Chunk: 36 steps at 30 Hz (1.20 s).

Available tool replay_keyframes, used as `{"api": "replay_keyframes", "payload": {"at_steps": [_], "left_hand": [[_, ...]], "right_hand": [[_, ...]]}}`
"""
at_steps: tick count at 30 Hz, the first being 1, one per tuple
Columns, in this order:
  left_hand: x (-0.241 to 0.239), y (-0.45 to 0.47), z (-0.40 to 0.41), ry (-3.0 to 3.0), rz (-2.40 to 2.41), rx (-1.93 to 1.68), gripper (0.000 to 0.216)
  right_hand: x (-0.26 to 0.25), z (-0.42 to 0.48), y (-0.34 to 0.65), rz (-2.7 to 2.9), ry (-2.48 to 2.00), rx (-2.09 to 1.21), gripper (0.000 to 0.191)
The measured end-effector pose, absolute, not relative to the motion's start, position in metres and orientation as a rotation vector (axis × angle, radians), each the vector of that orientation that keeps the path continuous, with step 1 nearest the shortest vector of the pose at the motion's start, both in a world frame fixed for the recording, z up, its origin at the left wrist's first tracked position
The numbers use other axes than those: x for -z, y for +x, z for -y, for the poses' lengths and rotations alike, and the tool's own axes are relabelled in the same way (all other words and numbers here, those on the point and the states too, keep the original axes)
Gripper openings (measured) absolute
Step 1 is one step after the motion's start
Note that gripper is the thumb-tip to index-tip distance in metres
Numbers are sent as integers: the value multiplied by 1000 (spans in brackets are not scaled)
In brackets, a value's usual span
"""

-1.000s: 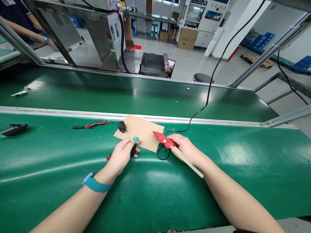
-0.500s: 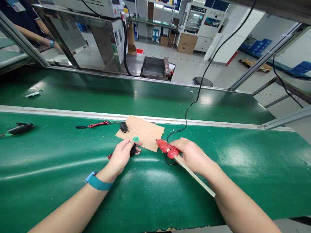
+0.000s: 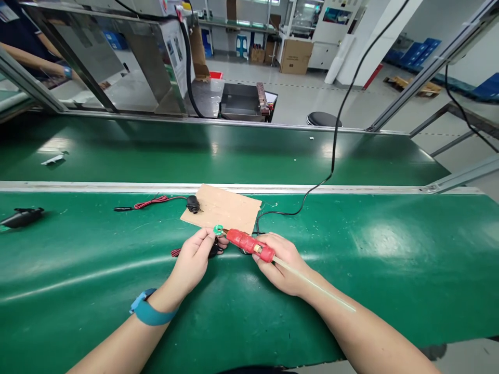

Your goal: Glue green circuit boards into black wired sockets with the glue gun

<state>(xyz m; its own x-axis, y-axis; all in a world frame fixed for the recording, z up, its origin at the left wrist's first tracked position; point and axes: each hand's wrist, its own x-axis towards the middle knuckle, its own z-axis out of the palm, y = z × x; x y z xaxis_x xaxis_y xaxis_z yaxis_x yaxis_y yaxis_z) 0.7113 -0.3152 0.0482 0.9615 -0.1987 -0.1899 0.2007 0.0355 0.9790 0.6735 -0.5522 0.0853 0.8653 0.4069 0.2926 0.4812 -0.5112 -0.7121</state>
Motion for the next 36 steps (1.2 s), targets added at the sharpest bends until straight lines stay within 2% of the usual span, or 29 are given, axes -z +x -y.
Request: {"api": "replay_keyframes", "payload": {"at_steps": [10,20,36], "left_hand": [[-54,705,314,1708,106,262,28],[-59,702,316,1923,200,199,26],[-61,700,317,1917,187,198,26]], "right_hand": [[-81,554,672,649,-2244,109,6],[-84,552,673,681,-2317,95,9],[-81,553,672,661,-2366,51,16]]}}
